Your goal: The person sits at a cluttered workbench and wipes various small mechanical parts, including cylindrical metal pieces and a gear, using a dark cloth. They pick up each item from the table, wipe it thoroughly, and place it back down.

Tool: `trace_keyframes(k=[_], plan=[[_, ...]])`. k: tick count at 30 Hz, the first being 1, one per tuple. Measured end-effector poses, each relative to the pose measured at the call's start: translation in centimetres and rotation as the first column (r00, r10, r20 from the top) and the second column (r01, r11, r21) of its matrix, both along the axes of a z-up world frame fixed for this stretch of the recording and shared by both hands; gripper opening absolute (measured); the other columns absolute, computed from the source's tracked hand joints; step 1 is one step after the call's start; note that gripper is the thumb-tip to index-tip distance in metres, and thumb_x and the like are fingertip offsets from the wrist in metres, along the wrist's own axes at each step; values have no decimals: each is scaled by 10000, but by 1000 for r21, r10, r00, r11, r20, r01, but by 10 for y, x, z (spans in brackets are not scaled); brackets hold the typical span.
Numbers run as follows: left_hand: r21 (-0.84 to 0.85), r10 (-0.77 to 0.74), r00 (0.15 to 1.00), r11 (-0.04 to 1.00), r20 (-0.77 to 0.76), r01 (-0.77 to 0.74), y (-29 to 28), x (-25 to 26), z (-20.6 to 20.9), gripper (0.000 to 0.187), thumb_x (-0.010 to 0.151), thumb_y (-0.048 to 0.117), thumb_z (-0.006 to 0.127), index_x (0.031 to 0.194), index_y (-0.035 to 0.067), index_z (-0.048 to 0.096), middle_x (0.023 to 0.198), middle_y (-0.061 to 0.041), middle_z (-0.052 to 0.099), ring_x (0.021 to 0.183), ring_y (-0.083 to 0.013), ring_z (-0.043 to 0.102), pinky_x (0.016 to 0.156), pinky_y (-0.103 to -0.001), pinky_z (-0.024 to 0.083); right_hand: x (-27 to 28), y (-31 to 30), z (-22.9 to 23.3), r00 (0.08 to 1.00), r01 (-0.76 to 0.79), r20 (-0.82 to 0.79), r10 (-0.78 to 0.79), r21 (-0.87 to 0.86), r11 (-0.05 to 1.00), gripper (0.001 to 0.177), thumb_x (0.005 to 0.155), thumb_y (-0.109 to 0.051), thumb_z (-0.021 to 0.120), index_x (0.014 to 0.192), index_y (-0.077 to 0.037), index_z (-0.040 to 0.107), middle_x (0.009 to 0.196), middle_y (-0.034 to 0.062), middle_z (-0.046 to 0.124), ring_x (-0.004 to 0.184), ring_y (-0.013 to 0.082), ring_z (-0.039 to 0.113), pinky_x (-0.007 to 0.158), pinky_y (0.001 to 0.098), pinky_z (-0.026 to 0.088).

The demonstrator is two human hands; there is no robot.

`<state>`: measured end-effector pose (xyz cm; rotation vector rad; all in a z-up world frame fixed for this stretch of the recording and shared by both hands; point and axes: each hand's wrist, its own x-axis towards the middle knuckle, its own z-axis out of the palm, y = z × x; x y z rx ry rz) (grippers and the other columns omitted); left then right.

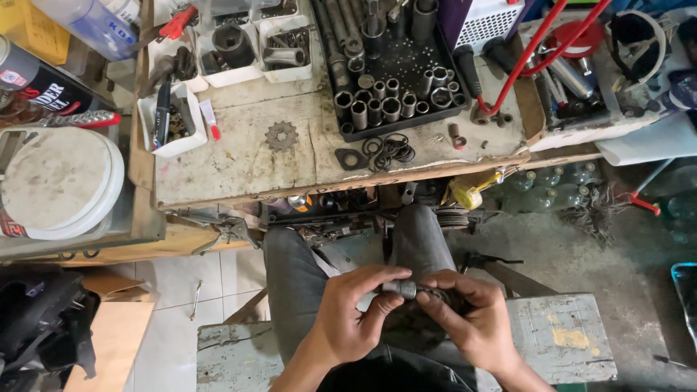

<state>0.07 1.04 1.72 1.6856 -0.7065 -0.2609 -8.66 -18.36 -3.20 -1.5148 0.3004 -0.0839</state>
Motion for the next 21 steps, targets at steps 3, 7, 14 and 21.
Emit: trace_keyframes(k=[3, 7, 14, 21], plan=[[-1, 38, 995, 999, -95, -39, 2, 1, -7, 254, 857, 101, 726, 1074, -31, 748, 762, -79, 740, 560, -154, 590, 537, -276, 485, 6, 3, 17, 984, -20, 168, 64, -255, 967, 148, 768, 17, 778, 915, 33, 762, 977, 96, 819, 714, 137, 711, 642, 255, 560], [-25, 19, 917, 999, -399, -32, 5, 0, -18, 233, 912, 130, 728, 1021, -65, 794, 589, -27, 646, 484, -83, 556, 440, -222, 424, 9, 6, 17, 897, 67, 402, 183, -535, 842, 187, 717, 56, 794, 883, -18, 753, 991, 75, 778, 747, 165, 758, 634, 242, 614], [-28, -27, 989, 999, -145, 23, -4, 1, 4, 250, 836, 69, 767, 1060, -41, 753, 856, -95, 802, 637, -146, 681, 594, -268, 550, -5, 10, -10, 992, 119, 54, -110, -205, 972, 147, 827, -17, 752, 968, 16, 777, 899, 53, 805, 728, 116, 671, 687, 249, 544], [-219, 54, 978, 971, -202, -99, -11, 1, -12, 267, 849, 49, 784, 1088, -46, 710, 934, -146, 795, 753, -176, 737, 694, -268, 611, 9, 15, -10, 904, 426, -288, -315, 569, 703, 272, 1025, -3, 498, 1244, 94, 626, 1098, 159, 647, 911, 205, 567, 790, 318, 432]])
